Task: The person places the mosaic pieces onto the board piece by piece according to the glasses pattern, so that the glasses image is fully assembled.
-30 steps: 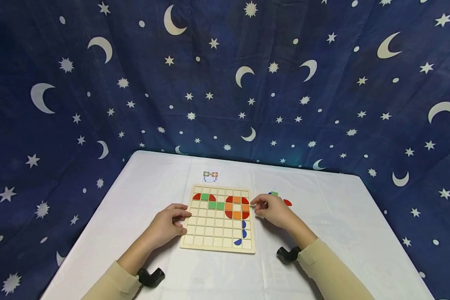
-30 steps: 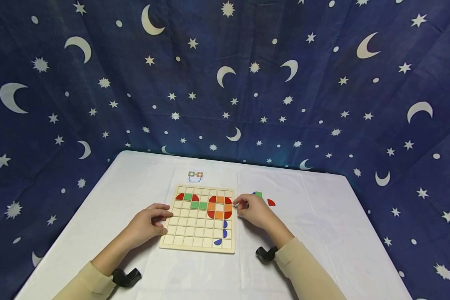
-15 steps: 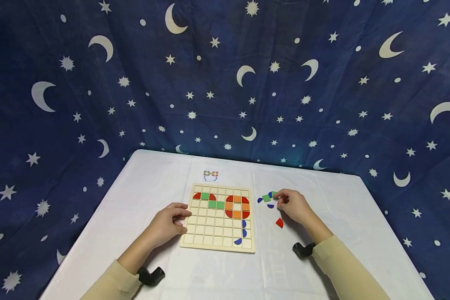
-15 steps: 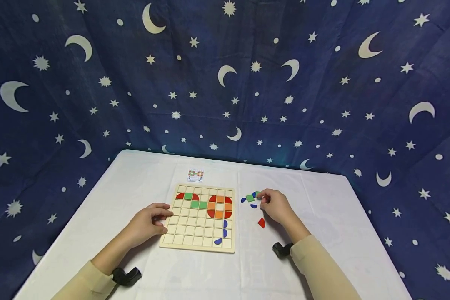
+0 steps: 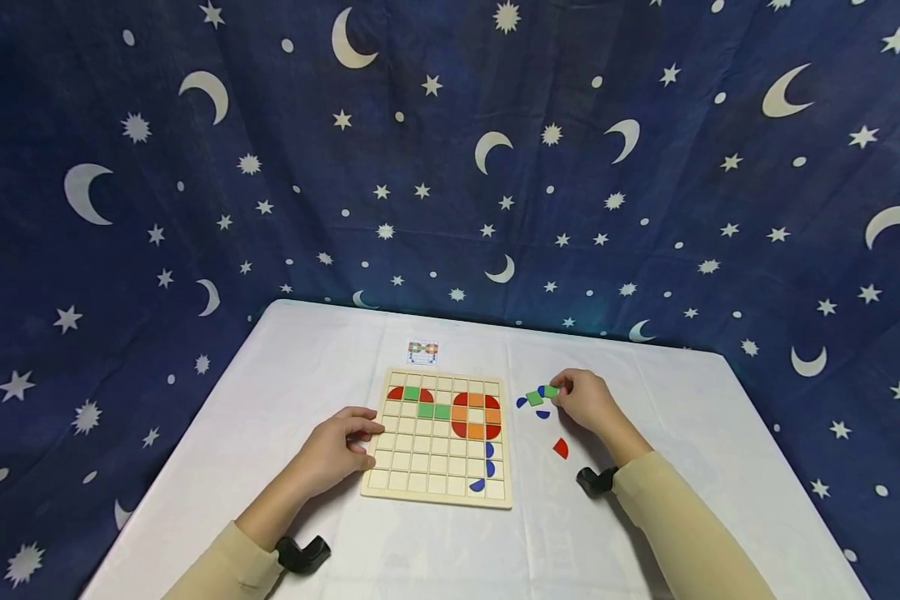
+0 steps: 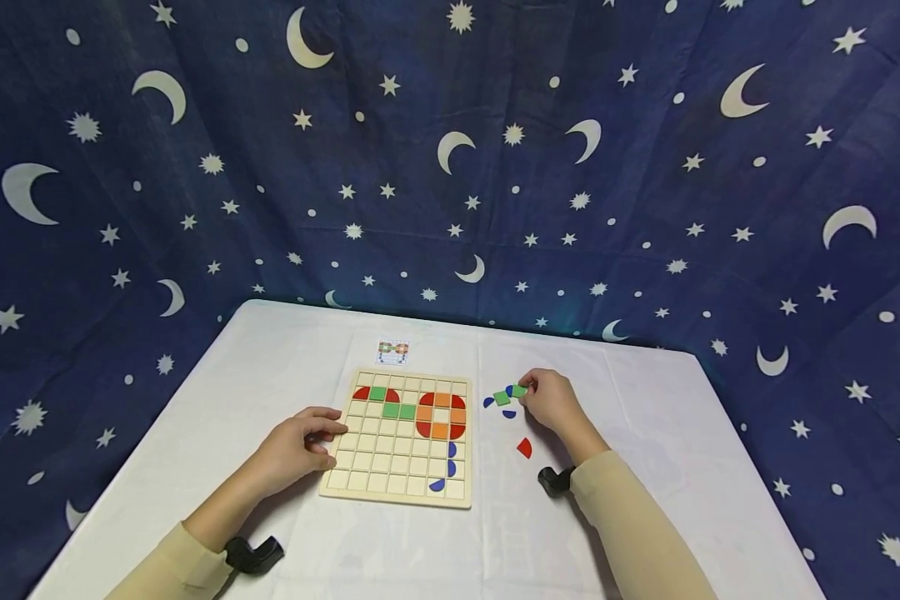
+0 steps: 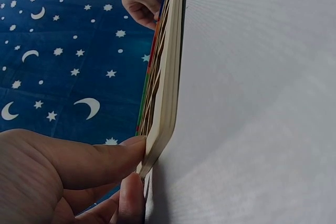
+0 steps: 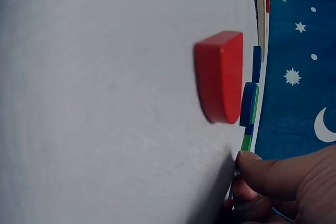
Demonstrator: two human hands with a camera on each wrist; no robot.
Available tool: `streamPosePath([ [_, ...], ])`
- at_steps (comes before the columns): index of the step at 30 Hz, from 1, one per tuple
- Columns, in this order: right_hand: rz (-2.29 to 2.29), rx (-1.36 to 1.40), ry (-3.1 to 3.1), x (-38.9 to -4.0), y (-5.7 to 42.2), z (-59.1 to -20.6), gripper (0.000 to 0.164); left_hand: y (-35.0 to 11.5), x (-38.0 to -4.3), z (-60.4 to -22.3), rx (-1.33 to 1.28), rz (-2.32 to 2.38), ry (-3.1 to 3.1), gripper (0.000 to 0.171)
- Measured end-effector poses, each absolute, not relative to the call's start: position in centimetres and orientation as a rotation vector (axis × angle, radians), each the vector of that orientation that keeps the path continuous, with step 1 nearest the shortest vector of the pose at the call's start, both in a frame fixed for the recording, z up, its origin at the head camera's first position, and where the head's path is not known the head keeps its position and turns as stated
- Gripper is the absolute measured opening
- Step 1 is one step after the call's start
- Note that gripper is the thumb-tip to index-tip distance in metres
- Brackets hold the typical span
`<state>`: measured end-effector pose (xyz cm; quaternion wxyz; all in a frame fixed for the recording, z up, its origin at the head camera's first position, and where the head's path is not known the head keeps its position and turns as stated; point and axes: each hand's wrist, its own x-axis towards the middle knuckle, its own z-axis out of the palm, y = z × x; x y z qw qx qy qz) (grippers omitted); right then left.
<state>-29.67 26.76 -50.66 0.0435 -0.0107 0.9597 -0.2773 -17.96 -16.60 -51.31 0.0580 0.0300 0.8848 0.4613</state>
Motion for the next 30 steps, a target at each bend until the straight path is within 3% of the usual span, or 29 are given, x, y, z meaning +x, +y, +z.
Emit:
streamPosePath([
  [15,-0.95,-0.008,2.881,-27.7,24.7,-49.3,0.018,-16.8,-18.0,-51.4,0.099,1.377,2.688,0.046],
  [30,-1.057,-0.226,2.84,-24.9,16.1,-48.2,0.015,-16.7,-18.0,-51.4,0.11,1.381,2.691,0.045],
])
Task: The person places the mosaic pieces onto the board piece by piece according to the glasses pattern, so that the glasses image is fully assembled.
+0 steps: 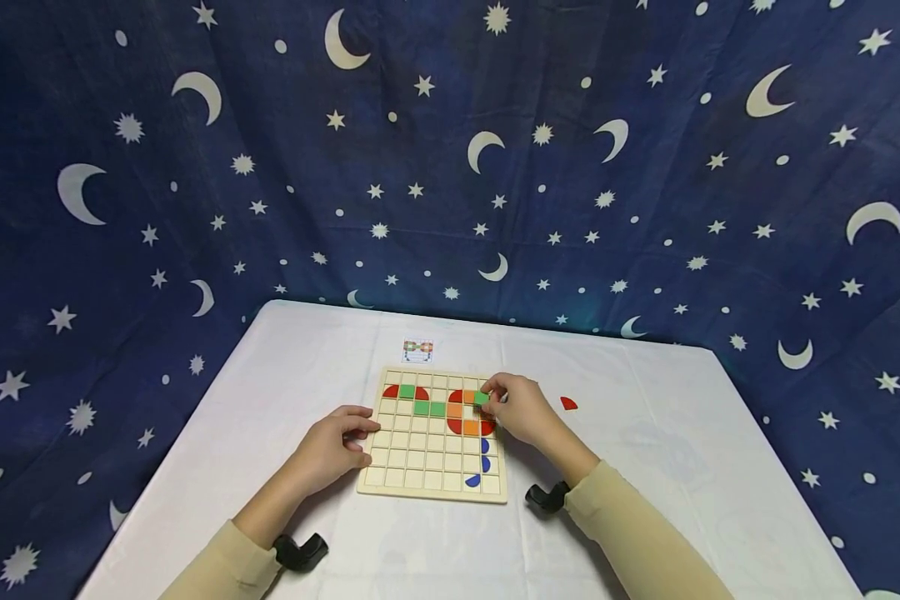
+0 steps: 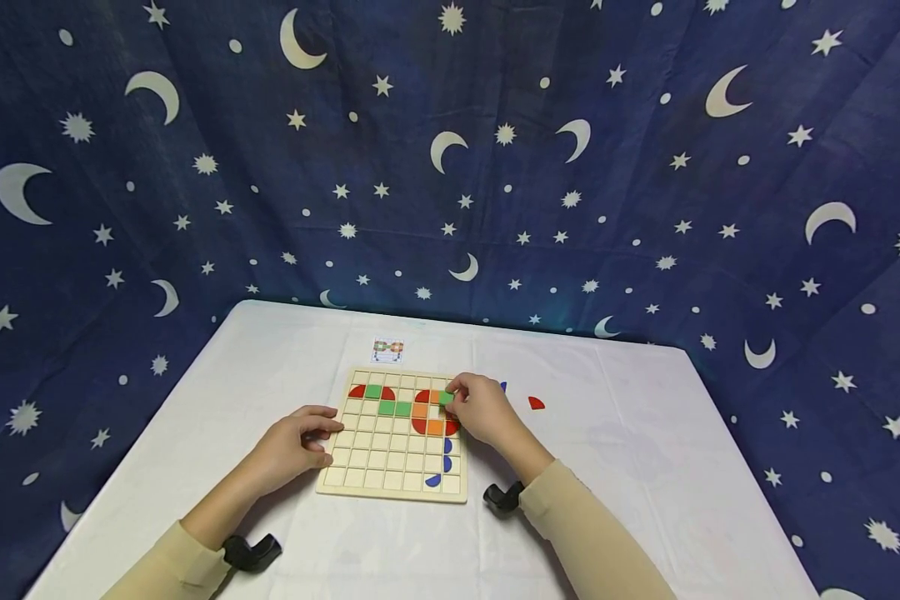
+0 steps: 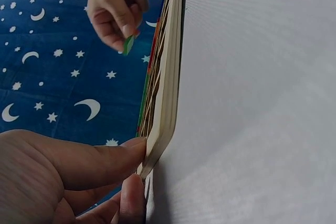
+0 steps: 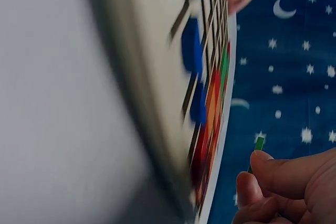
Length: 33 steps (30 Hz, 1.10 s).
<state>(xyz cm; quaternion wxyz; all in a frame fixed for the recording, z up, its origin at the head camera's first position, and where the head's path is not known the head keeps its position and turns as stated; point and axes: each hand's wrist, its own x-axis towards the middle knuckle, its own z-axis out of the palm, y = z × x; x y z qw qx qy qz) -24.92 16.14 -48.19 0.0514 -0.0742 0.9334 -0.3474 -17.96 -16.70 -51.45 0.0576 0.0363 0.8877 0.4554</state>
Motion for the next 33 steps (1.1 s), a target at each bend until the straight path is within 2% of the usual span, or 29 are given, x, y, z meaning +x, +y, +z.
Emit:
streamPosePath([
  [12,-1.123,-0.494,2.77,-24.6,10.1,-48.9,0.015,-16.6,-18.1,-51.5,0.12,1.378,2.692,0.044],
  [23,-1.121,-0.527,2.726,-25.1,4.8,-48.4,0.013,-16.9,-18.1,-51.6,0.124,1.379,2.687,0.044],
  [33,-1.039,-0.528,2.779,-25.7,2.3,-49.9,0.013,-17.1,-18.2,-51.7,0.143,1.4,2.676,0.044],
])
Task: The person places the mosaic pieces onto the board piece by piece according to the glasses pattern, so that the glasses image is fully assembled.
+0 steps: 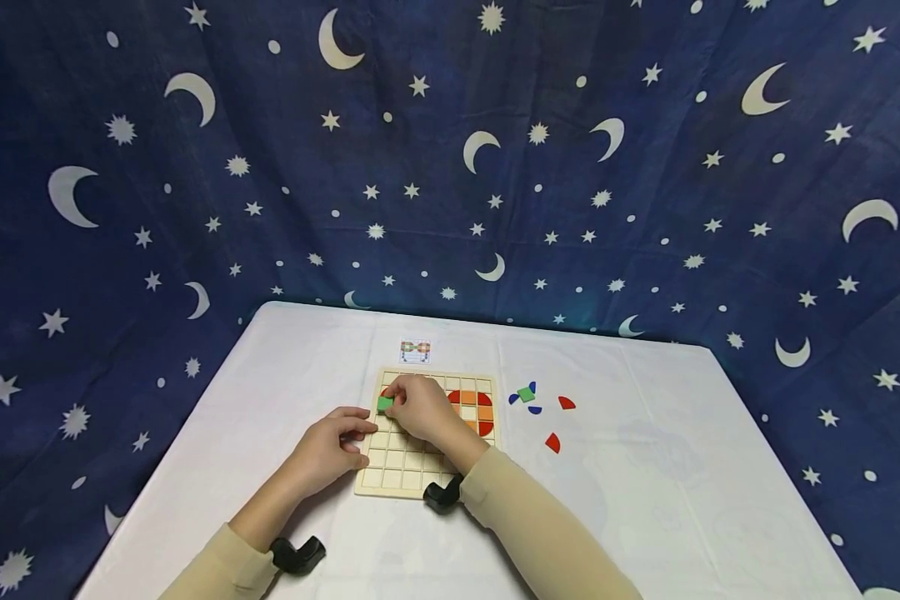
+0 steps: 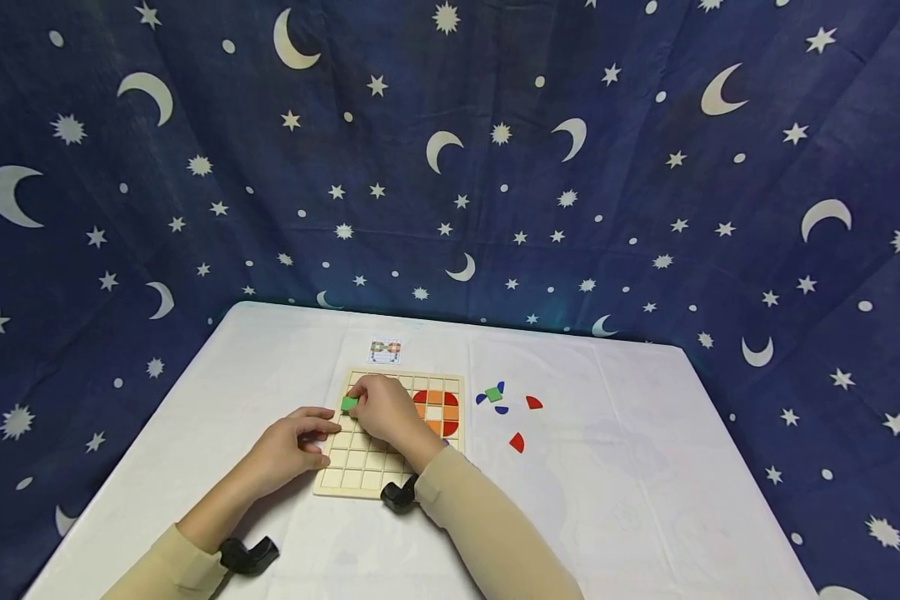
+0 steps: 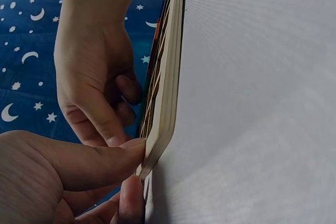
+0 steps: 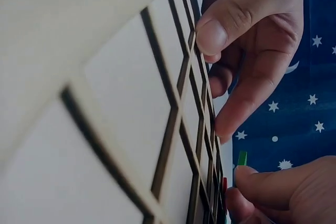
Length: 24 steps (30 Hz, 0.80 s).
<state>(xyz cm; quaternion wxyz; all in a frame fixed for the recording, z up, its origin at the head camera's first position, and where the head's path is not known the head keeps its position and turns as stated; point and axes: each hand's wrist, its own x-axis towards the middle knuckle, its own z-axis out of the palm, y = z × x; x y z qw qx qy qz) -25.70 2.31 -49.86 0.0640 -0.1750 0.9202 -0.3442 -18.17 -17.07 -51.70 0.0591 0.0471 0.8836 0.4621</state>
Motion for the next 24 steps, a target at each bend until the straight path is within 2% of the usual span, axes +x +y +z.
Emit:
streamPosePath([
  [11,-0.945,-0.506,2.821,-25.85,2.28,-50.32,0.019,-16.91,-18.11,-51.7,0.137,1.393,2.683,0.044],
  [24,-0.959,-0.491,2.81,-25.84,2.3,-50.11,0.018,-16.87,-18.13,-51.77,0.149,1.386,2.689,0.044],
])
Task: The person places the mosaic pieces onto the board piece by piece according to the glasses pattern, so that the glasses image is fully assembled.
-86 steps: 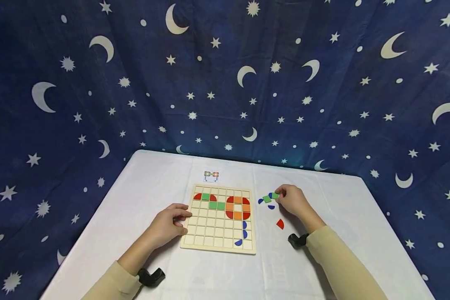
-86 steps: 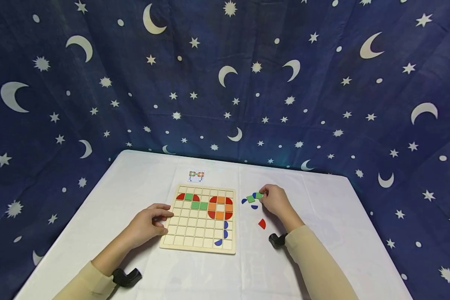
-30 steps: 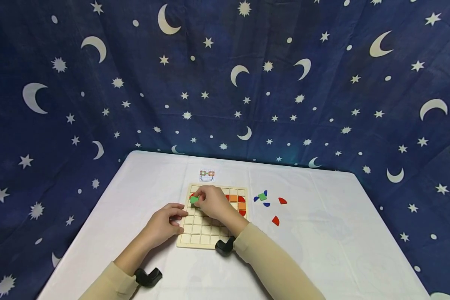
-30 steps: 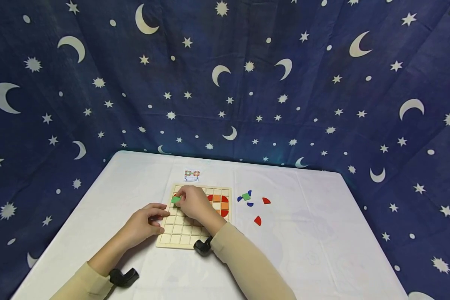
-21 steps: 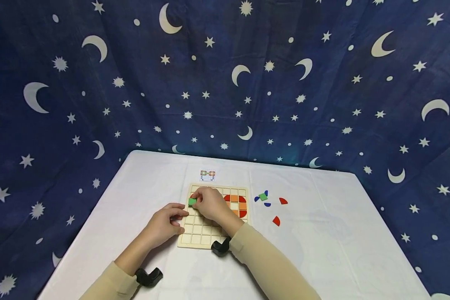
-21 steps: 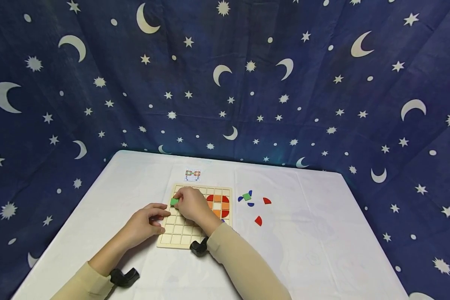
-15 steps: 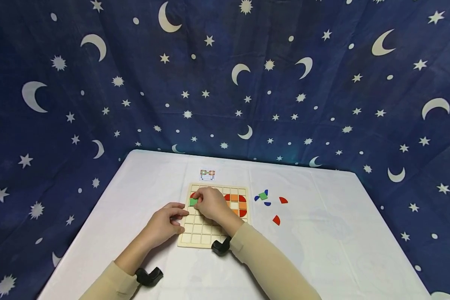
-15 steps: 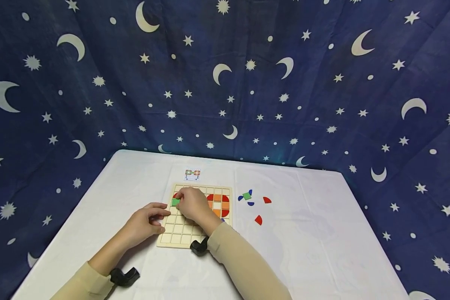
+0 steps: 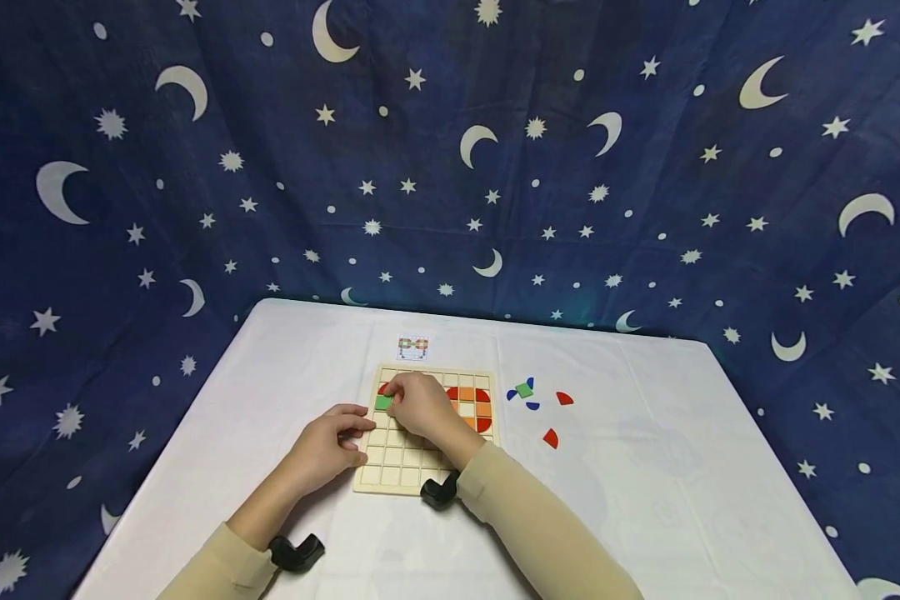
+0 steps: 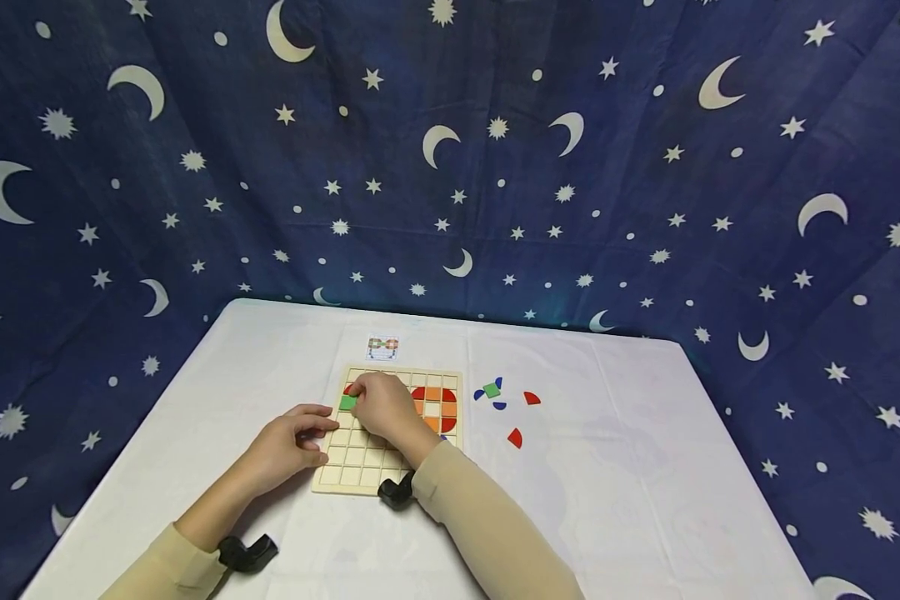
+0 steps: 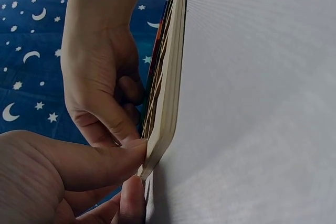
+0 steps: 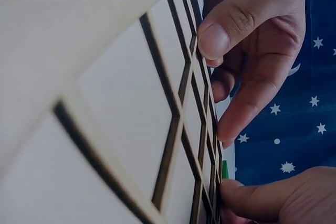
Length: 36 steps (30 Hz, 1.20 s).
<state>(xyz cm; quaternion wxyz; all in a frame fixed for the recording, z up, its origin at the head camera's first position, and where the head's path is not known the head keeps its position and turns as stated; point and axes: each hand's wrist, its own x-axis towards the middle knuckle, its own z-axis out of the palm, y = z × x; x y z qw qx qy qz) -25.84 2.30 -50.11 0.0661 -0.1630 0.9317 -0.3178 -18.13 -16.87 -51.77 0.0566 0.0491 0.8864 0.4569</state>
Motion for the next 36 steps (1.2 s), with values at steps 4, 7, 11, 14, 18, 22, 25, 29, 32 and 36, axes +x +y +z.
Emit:
streamPosePath([
  [4,-0.958,-0.481,2.814,-25.8,2.2,-50.2,0.016,-16.9,-18.1,-51.7,0.147,1.392,2.678,0.044],
  [7,-0.945,-0.494,2.826,-25.9,2.2,-50.2,0.014,-17.0,-18.1,-51.7,0.142,1.397,2.676,0.044],
  [11,-0.935,-0.523,2.83,-26.0,2.2,-50.1,0.013,-17.0,-18.1,-51.7,0.139,1.399,2.676,0.044],
  [14,-0.972,-0.526,2.798,-26.1,2.4,-50.1,0.016,-16.9,-18.1,-51.7,0.141,1.393,2.68,0.045],
  [18,-1.049,-0.528,2.733,-26.1,3.2,-49.5,0.019,-16.9,-18.1,-51.7,0.142,1.384,2.684,0.045],
  [22,-1.102,-0.541,2.71,-25.8,4.6,-48.8,0.018,-16.9,-18.1,-51.6,0.138,1.381,2.683,0.045],
  [25,-1.142,-0.54,2.694,-25.6,5.9,-48.3,0.018,-16.9,-18.1,-51.6,0.133,1.374,2.688,0.045],
  [29,-1.174,-0.513,2.686,-25.2,7.9,-48.0,0.019,-16.8,-18.1,-51.6,0.129,1.369,2.691,0.044],
  [32,-1.171,-0.492,2.701,-25.0,9.5,-48.0,0.019,-16.8,-18.1,-51.6,0.123,1.376,2.688,0.044],
  [36,-1.17,-0.435,2.72,-24.6,11.6,-48.1,0.017,-16.8,-18.1,-51.7,0.117,1.381,2.688,0.044],
])
